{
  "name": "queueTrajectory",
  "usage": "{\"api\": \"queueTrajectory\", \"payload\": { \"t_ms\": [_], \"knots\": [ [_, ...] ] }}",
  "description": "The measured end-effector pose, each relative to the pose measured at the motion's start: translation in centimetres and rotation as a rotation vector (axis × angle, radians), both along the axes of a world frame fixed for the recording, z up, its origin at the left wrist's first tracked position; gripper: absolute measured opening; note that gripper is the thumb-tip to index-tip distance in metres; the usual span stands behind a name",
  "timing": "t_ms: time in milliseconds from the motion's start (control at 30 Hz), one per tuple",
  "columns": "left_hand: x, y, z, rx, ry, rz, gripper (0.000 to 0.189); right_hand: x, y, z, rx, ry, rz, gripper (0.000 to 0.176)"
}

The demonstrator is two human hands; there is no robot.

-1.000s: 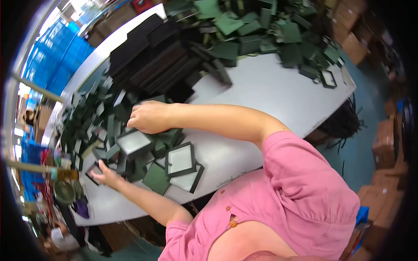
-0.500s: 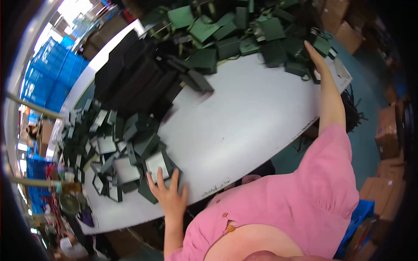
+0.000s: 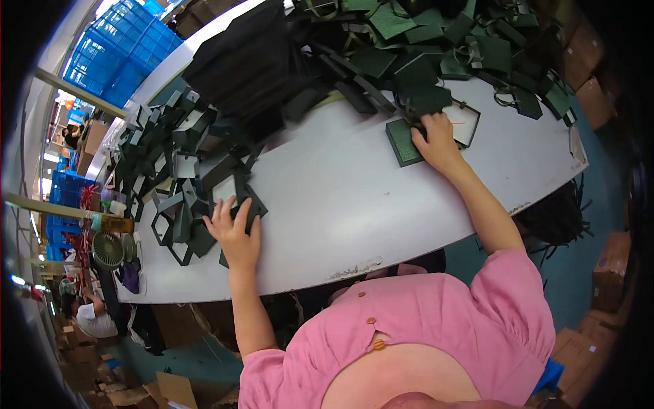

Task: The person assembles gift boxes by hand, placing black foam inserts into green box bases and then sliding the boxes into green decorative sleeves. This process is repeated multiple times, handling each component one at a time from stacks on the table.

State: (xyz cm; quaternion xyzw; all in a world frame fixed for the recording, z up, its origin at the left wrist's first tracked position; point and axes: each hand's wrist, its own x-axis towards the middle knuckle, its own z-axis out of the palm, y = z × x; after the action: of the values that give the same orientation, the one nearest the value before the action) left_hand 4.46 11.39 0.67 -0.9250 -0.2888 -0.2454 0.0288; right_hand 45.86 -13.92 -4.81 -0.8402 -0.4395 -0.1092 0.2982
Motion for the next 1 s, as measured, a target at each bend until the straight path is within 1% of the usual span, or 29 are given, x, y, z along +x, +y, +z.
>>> {"api": "queueTrajectory", "payload": {
  "t_ms": [100,200,233,300,333,400,433,500,567,600,700,733,833,867,900,933,967,1000],
  "knots": [
    [-0.3,-2.0,-0.2,0.048,-0.061,-0.061,0.041,0.1,2.5,2.4,0.251,-0.158,-0.13,0.054],
    [0.2,-4.4,-1.6,0.078,-0.099,-0.17,0.039,-4.1,6.1,8.9,0.416,-0.433,-0.056,0.068],
    [0.8,-5.1,-1.7,0.102,-0.09,-0.223,0.038,-5.0,7.8,9.5,0.35,-0.338,0.042,0.083],
    [2.3,-5.7,-1.8,0.079,-0.099,-0.324,0.036,-5.1,12.3,8.7,0.202,-0.353,0.118,0.092],
    [3.0,-5.7,-1.4,0.017,-0.079,-0.358,0.036,-4.4,13.9,8.3,0.041,-0.273,0.058,0.092],
    [3.6,-4.8,-1.4,0.019,-0.082,-0.389,0.036,-2.4,17.2,7.5,-0.274,-0.115,-0.064,0.094],
    [3.7,-4.4,-1.4,0.021,-0.084,-0.404,0.036,-0.2,18.3,5.5,-0.292,-0.162,-0.072,0.091],
    [3.5,-3.2,-1.1,-0.007,-0.138,-0.297,0.036,0.1,17.8,4.6,-0.002,0.107,0.205,0.085],
    [3.1,-1.9,-1.4,-0.08,-0.236,-0.172,0.036,-2.6,16.0,7.9,-0.063,0.466,0.282,0.077],
    [3.1,-1.3,-1.3,-0.06,-0.262,-0.136,0.033,-3.4,15.3,8.7,-0.085,0.625,0.295,0.072],
    [3.7,-0.1,0.2,-0.025,-0.313,-0.072,0.032,-2.5,14.4,4.2,0.036,0.784,0.403,0.071],
    [4.0,0.6,0.3,-0.008,-0.342,-0.05,0.032,-3.5,13.8,4.7,0.028,0.863,0.346,0.071],
    [4.5,1.3,0.8,0.088,-0.419,-0.009,0.032,-3.2,13.0,3.3,0.016,0.647,0.355,0.071],
    [4.5,1.0,1.4,0.147,-0.436,-0.009,0.033,-3.4,13.0,2.8,-0.046,0.473,0.327,0.072],
    [4.7,0.7,2.3,0.207,-0.453,-0.011,0.034,-4.0,12.8,3.3,-0.123,0.459,0.287,0.073],
    [4.7,-1.0,3.3,0.214,-0.439,-0.087,0.04,-4.8,12.5,4.3,-0.201,0.445,0.245,0.074],
    [4.5,-2.5,3.1,0.157,-0.389,-0.23,0.04,-5.2,12.3,4.7,-0.283,0.431,0.204,0.075],
    [4.2,-4.2,2.8,0.102,-0.338,-0.371,0.041,-4.9,12.2,3.0,-0.247,0.361,0.164,0.071]
  ]
}}
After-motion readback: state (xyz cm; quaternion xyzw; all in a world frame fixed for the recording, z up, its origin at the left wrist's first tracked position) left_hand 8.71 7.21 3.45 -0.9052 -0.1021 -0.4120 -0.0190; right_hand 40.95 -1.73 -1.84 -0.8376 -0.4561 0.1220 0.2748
